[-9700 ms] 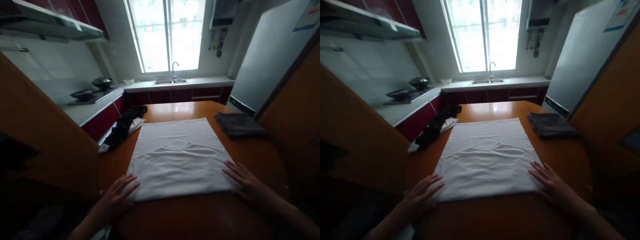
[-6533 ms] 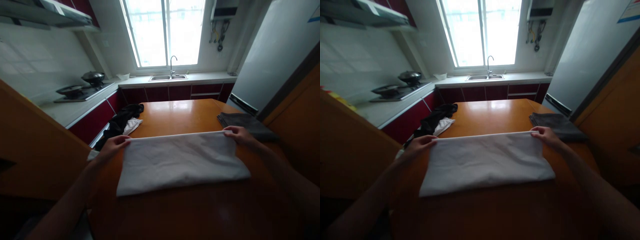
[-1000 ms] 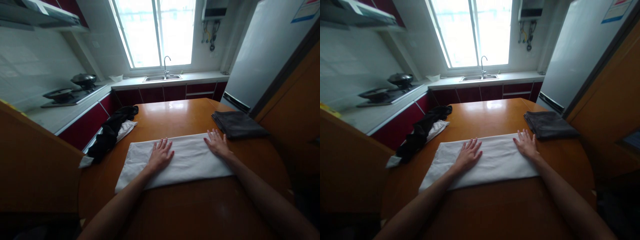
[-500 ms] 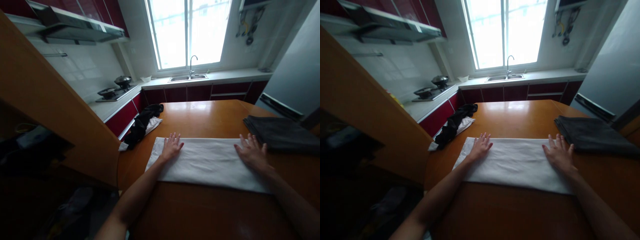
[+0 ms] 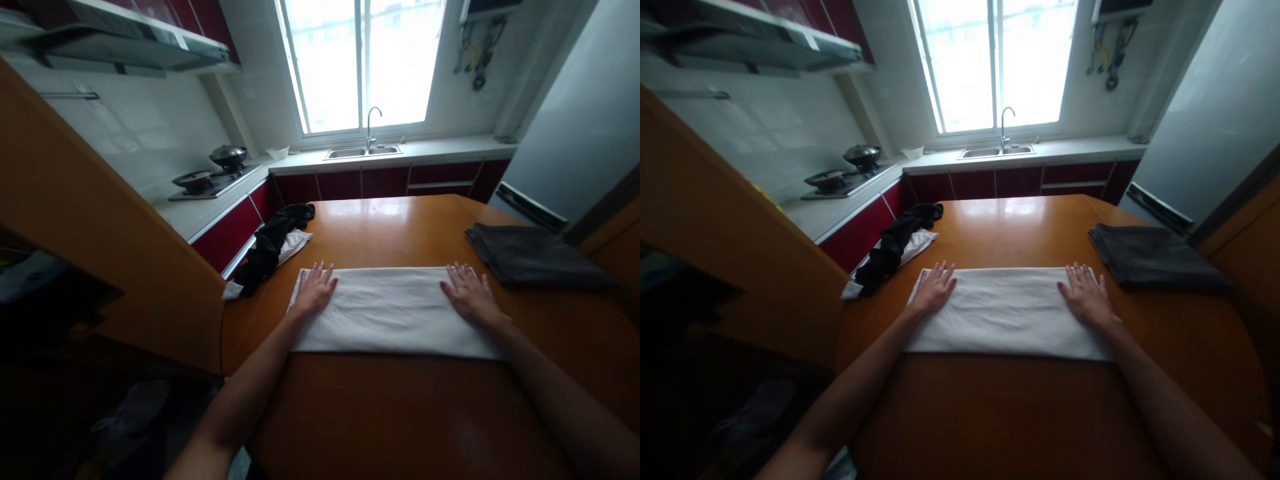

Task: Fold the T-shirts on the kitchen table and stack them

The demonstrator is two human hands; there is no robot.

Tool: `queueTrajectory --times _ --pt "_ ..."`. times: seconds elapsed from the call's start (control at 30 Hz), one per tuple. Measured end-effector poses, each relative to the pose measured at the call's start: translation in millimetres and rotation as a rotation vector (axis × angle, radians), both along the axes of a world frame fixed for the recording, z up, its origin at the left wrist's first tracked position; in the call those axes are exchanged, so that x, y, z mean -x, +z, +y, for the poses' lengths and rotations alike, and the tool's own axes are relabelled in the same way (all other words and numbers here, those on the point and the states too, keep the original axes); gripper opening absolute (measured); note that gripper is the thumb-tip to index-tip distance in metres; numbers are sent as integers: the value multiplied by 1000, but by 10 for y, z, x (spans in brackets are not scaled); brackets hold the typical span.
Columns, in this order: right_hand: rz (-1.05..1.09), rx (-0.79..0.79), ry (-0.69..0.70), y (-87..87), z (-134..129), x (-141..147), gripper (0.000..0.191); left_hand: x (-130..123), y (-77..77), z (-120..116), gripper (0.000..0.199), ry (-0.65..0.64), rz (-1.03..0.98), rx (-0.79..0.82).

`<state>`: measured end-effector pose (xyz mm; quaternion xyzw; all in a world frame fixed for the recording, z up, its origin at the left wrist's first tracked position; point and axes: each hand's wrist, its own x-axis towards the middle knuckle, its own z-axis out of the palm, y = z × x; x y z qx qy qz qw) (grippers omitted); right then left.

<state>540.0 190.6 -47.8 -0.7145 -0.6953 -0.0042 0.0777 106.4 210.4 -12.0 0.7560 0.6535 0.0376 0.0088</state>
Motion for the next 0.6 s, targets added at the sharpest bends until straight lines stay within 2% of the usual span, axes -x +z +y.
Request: queueTrajectory --times 0.07,0.13,0.17,0.23,0.33,0.43,0.6 --pt "15 -38 -45 133 -78 52 70 -125 93 -68 59 -3 -7 -28" --pt "48 -106 -38 255 -225 287 68 -348 150 -217 57 -90 -30 -70" --pt "68 -135 0 293 -322 460 67 -485 152 -317 57 -170 -47 -85" --pt "92 -133 180 302 -542 844 62 -760 97 -527 56 -348 -70 -82" --pt "106 -34 350 210 -820 1277 62 -1036 -50 -755 58 -454 -61 -21" --pt "123 58 355 158 -920 1392 65 -1089 -122 -808 58 -449 -44 10" --pt "159 39 349 224 -897 1351 64 -1066 -81 -808 58 -477 -63 -61"
